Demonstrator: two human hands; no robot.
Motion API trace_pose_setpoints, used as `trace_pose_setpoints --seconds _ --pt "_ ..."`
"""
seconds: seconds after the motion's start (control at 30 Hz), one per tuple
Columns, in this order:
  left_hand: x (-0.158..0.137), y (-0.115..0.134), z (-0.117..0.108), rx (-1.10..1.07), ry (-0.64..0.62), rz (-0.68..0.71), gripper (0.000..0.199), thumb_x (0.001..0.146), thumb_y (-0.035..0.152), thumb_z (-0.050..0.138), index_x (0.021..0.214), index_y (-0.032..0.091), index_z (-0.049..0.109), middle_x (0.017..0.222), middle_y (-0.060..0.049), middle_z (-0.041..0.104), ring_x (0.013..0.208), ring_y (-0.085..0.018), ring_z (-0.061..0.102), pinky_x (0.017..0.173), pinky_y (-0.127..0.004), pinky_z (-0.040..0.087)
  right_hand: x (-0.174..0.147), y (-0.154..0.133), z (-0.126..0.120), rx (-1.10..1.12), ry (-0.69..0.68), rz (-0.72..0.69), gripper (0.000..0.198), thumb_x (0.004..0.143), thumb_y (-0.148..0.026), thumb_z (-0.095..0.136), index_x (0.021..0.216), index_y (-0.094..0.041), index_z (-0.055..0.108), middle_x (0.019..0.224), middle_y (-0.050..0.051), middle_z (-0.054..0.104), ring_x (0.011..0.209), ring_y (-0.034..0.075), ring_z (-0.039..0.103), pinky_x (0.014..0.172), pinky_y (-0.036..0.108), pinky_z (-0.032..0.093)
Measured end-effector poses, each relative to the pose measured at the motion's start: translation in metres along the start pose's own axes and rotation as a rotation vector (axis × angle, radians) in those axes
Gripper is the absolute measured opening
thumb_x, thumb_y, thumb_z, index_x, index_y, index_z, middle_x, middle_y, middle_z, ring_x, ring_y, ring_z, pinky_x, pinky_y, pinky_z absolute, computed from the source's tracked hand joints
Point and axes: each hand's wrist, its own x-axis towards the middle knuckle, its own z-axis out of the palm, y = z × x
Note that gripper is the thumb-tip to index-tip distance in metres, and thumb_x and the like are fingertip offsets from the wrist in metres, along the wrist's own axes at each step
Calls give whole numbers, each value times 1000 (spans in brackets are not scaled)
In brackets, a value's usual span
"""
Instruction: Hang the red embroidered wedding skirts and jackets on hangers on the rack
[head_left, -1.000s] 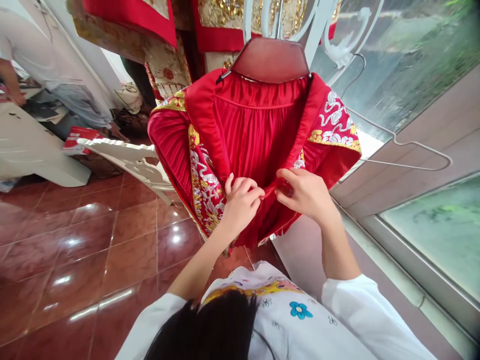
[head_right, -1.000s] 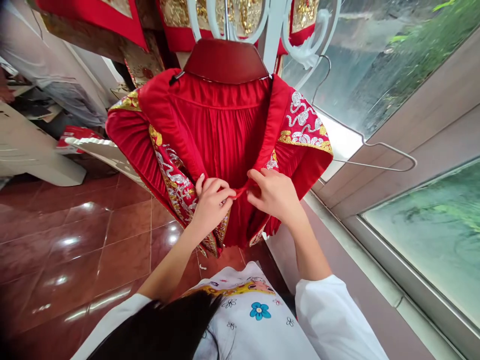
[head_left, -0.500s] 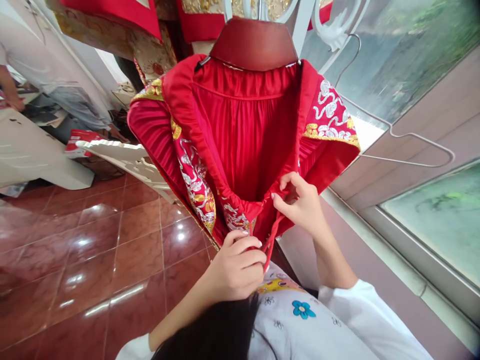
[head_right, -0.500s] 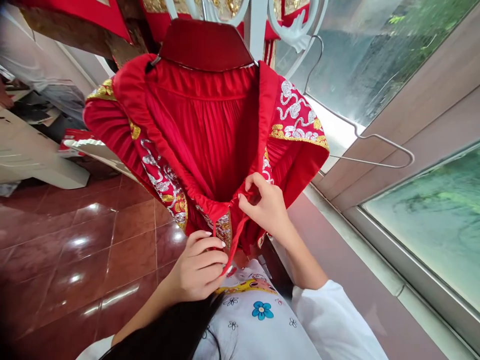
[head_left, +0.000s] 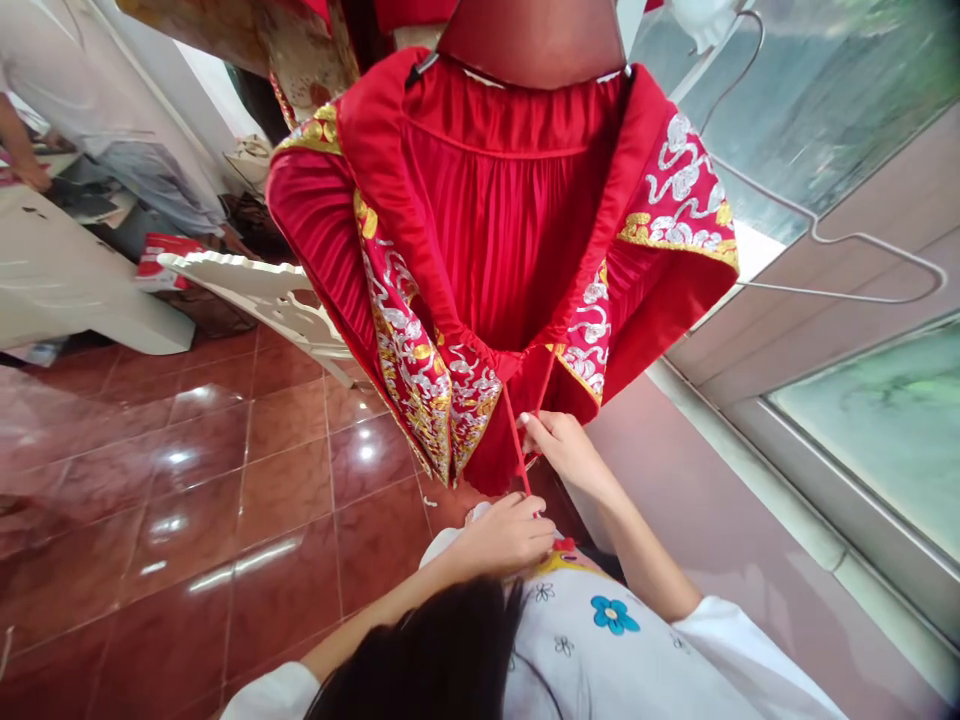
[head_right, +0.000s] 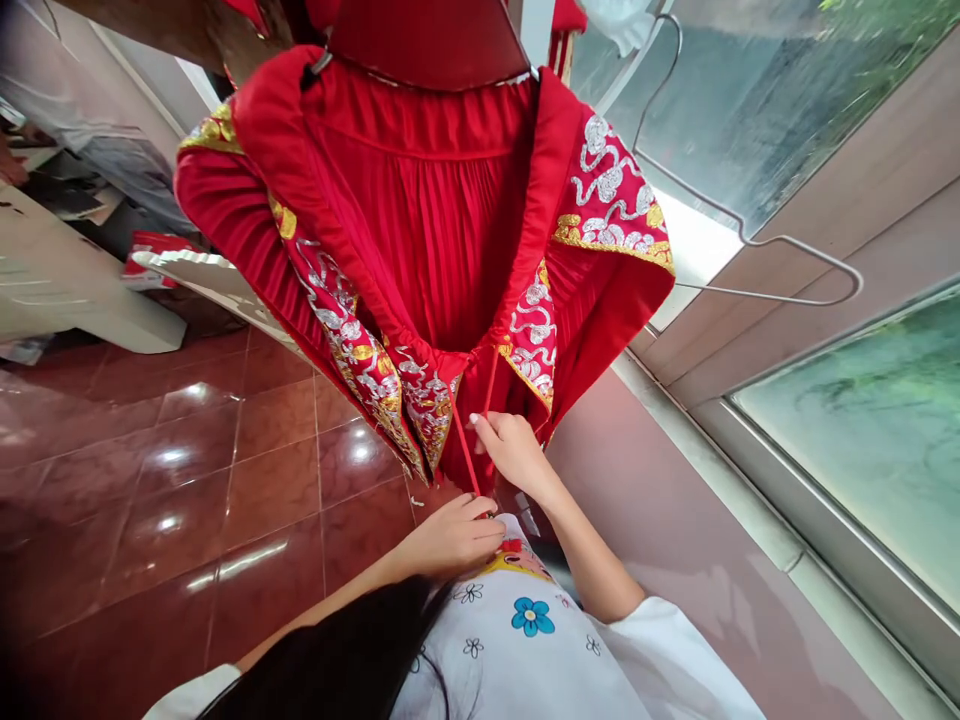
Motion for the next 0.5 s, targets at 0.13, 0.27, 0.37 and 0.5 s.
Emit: trace_pose_setpoints --seconds 0.13,0.27,0.37,0.5 --pt "-12 4 2 -59 166 -50 15 87 29 53 90 20 65 93 -3 69 95 -19 57 83 -34 42 -7 -4 10 678 -225 98 51 77 -63 52 73 -13 61 51 1 57 43 7 46 45 19 33" --pt "-19 -5 -20 -148 723 -470 30 86 41 48 103 27 67 100 -6 69 104 -25 56 99 -46 36 -18 -12 16 817 -122 111 50 71 -61 60 64 -12 59 37 -6 43 34 2 20 39 19 12" --pt "2 -28 -47 -659 705 -772 35 87 38 44 105 20 67 105 -10 67 100 -24 58 93 -43 43 -23 -15 18 799 -198 83 50 73 -62 57 65 -13 59 37 -6 41 35 3 20 40 20 12" --pt "34 -53 -75 -1454 548 -726 32 78 35 55 100 15 66 102 -11 67 90 -20 62 83 -34 48 -30 -18 17 500 32 -24 48 81 -57 49 59 -15 54 46 -4 38 43 6 30 45 22 22"
